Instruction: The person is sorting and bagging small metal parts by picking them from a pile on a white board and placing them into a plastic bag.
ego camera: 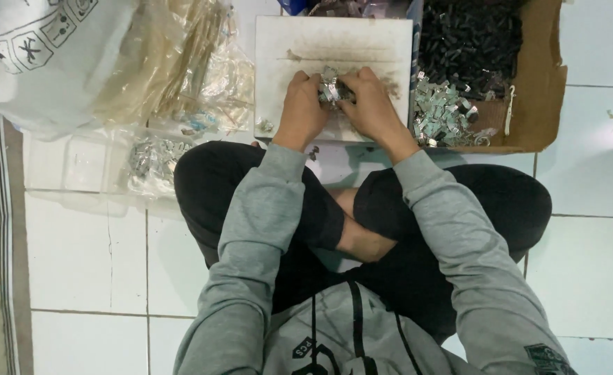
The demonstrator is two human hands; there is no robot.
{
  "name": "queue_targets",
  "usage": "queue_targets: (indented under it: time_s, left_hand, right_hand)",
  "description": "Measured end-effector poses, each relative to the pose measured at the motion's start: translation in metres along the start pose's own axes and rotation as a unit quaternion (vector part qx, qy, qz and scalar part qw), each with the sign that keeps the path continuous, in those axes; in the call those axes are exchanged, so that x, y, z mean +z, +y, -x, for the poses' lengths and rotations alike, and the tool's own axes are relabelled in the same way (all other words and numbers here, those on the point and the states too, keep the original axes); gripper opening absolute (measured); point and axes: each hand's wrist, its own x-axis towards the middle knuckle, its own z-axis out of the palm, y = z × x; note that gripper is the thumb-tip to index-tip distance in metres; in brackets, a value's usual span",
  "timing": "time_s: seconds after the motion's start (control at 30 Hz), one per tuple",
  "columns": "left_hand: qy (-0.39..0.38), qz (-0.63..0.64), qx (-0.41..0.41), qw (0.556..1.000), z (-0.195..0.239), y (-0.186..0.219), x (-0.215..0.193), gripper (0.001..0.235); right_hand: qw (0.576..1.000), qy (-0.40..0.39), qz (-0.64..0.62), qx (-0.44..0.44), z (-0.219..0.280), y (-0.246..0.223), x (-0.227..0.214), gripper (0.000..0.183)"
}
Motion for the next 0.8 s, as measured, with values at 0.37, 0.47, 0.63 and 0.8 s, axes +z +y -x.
queue_targets:
  time_s: [0.37, 0.47, 0.63, 0.8]
  left_hand:
    - [0.001, 0.035, 0.173, 0.984, 0.006, 0.093, 0.018, 0.04]
    - [-0.043, 0.016, 0.222, 0.974, 0.008, 0.127, 0.07, 0.031]
    - [-0.099, -0.057, 0.213, 0.971, -0.004, 0.136, 0.196, 0.018]
    - [-0.082, -0.191, 0.154, 0.966, -0.016, 0.091, 0.28, 0.023]
  right_hand:
    - [0.973, 0.027, 0.085, 0.215, 0.051, 0.11, -0.132, 0.036]
    - [0.927, -0.059, 0.158, 0.334, 0.068, 0.173, -0.117, 0.038]
    - [0.836, -0.064, 0.092, 0.538, 0.073, 0.289, -0.03, 0.042]
    - [0.927, 0.075, 0.333, 0.155, 0.125, 0.384, 0.043, 0.023]
